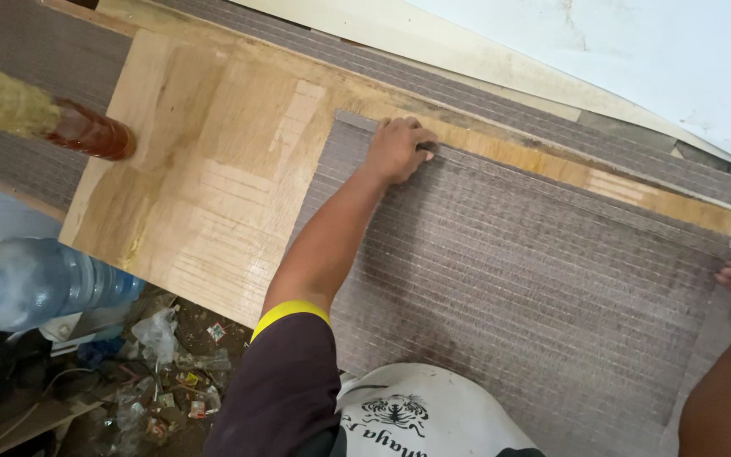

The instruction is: The person applies a dark brown textured vinyl sheet onto a wooden surface. They use a white straight edge as a guide, repeatedly smoothing the material with their hands to ensure it adheres flatly and removing air bubbles. The person works methodically across the surface, pressing down firmly.

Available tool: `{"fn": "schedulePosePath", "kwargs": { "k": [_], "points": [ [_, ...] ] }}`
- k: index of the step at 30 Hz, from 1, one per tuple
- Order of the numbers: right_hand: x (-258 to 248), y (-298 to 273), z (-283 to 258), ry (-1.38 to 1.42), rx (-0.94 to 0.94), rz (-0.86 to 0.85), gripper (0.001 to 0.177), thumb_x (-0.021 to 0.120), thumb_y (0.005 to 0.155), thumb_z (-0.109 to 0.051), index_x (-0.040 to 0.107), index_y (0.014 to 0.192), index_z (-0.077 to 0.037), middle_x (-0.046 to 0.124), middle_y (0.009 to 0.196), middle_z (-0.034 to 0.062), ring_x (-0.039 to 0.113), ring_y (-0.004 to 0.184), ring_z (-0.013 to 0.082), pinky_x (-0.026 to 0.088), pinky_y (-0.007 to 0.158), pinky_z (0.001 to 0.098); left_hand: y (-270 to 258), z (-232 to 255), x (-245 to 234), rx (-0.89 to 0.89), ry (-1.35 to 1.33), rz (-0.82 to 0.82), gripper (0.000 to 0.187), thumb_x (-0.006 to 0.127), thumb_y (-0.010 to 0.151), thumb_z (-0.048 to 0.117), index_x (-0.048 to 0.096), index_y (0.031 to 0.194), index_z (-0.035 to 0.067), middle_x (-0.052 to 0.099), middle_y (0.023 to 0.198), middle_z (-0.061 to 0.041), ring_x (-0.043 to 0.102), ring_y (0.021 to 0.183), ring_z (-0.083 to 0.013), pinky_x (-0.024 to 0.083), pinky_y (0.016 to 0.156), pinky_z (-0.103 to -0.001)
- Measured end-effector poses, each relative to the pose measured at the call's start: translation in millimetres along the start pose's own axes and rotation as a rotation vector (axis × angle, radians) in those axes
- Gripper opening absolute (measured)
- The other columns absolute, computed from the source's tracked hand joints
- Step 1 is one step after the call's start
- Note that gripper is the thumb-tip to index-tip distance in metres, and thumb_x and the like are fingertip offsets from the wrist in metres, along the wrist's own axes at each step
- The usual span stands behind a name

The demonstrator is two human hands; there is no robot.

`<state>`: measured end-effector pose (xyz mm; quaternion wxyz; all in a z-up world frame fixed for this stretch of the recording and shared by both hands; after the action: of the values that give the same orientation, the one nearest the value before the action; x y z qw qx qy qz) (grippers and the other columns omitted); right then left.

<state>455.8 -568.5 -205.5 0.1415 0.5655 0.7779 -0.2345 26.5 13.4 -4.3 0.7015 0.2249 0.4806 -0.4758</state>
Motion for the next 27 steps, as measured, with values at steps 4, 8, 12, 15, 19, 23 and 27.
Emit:
{"fn": "schedulePosePath", "kwargs": {
  "k": [4,8,12,15,19,23,27],
  "points": [
    [-1.3,41.1,24.7,0.054,0.009,-0.064,0.018,0.046,0.109,-0.015,0.045,0.123,-0.026,0.052,0.102,-0.005,0.06,0.093,0.0021,0.051,0.073,0.0177,10.1,-8.6,8.2,0.021,-0.015,0.023,0.029,0.065,0.087,0.037,0.068,0.115,0.028,0.056,0.112,-0.005,0.051,0.108,-0.0283,0.031,0.101,-0.048],
    [0.9,51.9,13.3,0.036,-0.011,-0.301,0.012,0.035,0.117,-0.03,0.032,0.106,-0.028,0.036,0.087,-0.006,0.037,0.073,0.0037,0.031,0.063,0.0209,16.1,-8.4,9.5,0.045,-0.047,0.057,0.029,0.063,0.088,0.037,0.069,0.115,0.026,0.056,0.106,-0.005,0.049,0.103,-0.0269,0.037,0.092,-0.044],
    [-9.0,106.4,83.4,-0.108,0.051,-0.275,0.023,0.028,0.124,-0.039,0.042,0.109,-0.029,0.04,0.087,-0.0128,0.034,0.072,0.0,0.028,0.061,0.0191,19.1,-2.2,4.9,0.055,-0.079,0.054,0.026,0.064,0.088,0.034,0.069,0.112,0.023,0.054,0.1,-0.003,0.05,0.098,-0.0255,0.038,0.09,-0.042],
    [-8.7,79.1,55.1,-0.24,-0.173,-0.349,0.015,0.047,0.114,0.001,0.039,0.113,-0.012,0.04,0.097,0.0033,0.042,0.085,0.0178,0.036,0.076,0.0384,14.3,-3.7,5.6,-0.007,-0.104,0.017,0.027,0.064,0.088,0.033,0.066,0.112,0.021,0.056,0.118,-0.011,0.039,0.128,-0.0398,0.026,0.108,-0.056],
    [-0.1,77.4,54.8,-0.117,0.125,-0.182,0.037,0.035,0.125,-0.053,0.049,0.107,-0.023,0.054,0.103,-0.0046,0.055,0.093,0.0163,0.047,0.084,0.0412,18.9,-12.3,10.7,0.028,-0.111,0.044,0.024,0.065,0.089,0.031,0.065,0.11,0.018,0.056,0.115,-0.008,0.046,0.113,-0.0341,0.035,0.099,-0.052],
    [7.2,59.1,22.5,-0.126,0.014,-0.256,0.024,0.027,0.108,-0.016,0.021,0.086,-0.021,0.023,0.081,-0.0046,0.02,0.07,0.01,0.02,0.068,0.0299,24.2,-15.4,11.7,0.046,-0.087,0.095,0.026,0.068,0.086,0.032,0.066,0.105,0.015,0.058,0.107,-0.006,0.05,0.104,-0.0272,0.039,0.091,-0.044],
    [-1.2,67.9,38.0,-0.02,-0.017,-0.179,0.003,0.034,0.119,-0.024,0.036,0.117,-0.024,0.039,0.095,-0.0065,0.037,0.077,0.0027,0.037,0.07,0.0219,25.8,-17.2,14.9,0.033,-0.095,0.088,0.027,0.068,0.086,0.032,0.066,0.109,0.017,0.055,0.108,-0.005,0.048,0.104,-0.0275,0.04,0.09,-0.044]
  ]
}}
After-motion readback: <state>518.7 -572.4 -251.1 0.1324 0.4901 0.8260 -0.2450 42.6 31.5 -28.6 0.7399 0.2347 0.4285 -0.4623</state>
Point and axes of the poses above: each hand's wrist, its own y-axis towards the middle knuckle, its own x-axis out of the palm, z = x × y, the point moved 3 cm from there along y, towards the middle knuckle
